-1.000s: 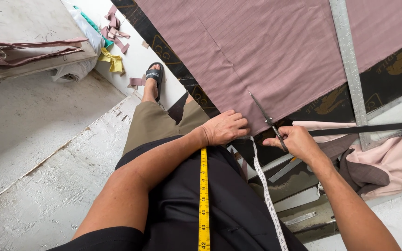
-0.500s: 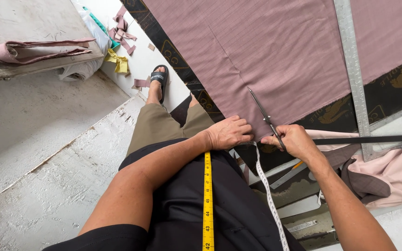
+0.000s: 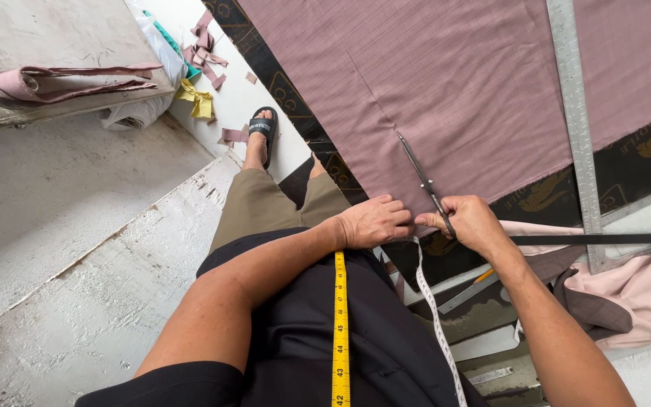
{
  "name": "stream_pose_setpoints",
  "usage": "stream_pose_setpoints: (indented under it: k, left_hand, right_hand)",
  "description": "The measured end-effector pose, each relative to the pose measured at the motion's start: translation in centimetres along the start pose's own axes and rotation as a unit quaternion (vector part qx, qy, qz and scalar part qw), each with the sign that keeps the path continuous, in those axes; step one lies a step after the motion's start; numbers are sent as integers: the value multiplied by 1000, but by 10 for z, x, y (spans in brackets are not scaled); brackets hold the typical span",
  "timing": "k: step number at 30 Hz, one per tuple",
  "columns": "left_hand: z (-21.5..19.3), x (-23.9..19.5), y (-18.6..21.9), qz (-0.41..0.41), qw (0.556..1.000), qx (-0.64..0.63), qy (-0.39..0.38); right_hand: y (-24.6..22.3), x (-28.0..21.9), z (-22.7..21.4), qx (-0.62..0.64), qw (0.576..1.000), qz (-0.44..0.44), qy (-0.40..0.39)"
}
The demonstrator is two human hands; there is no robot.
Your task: Measuring, marking, and cutting fabric pieces on a workbench for garment production.
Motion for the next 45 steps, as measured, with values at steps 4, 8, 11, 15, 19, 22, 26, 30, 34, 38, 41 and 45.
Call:
stream_pose_setpoints:
  k: [4, 8, 11, 15, 19, 22, 26, 30, 34, 38, 41, 45]
  left_hand:
    - [-3, 1, 1, 2, 1000, 7, 2]
    - [-6, 0, 3, 3, 1000, 3, 8]
    - [-2, -1, 2, 5, 1000, 5, 8]
    - [23, -5, -1, 10, 1000, 2, 25]
    - [-80, -17, -34, -56, 997, -13, 53]
    - [-154, -42, -80, -251, 957, 85, 119]
    - [-137, -73, -131, -466, 884, 33, -12]
    - [-124, -78, -141, -482, 875, 9, -48]
    - [-122, -80, -143, -484, 874, 10, -39]
    - [-117, -83, -146, -489, 872, 15, -37]
    - [-114, -83, -148, -492, 869, 7, -42]
    - [-113, -85, -149, -492, 870, 3, -40]
  right_hand:
    - [-3, 4, -3, -30, 1000, 6, 4]
    - [-20, 14, -7, -35, 999, -6, -5]
    - [-32, 16, -8, -32, 999, -11, -4]
    - [-30, 17, -14, -31, 999, -28, 15]
    - [-32, 19, -14, -31, 999, -35, 7]
    - [-52, 6, -15, -30, 999, -43, 14]
    - [-67, 10, -12, -1, 1000, -26, -13]
    - [-90, 16, -14, -1, 999, -36, -14]
    - [-69, 31, -11, 5, 999, -36, -14]
    - [-54, 41, -10, 16, 999, -43, 3]
    - [-76, 41, -13, 20, 999, -48, -3]
    - [-104, 48, -15, 25, 998, -61, -12]
Point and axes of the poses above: each hand's wrist, its own x-axis towards the middle knuckle, its own z-axis out of the palm, y = z × x, the point moved 9 cm from there along x, towards the middle knuckle, and after that the axes turned 15 degrees about -y, right-handed, at the moved point
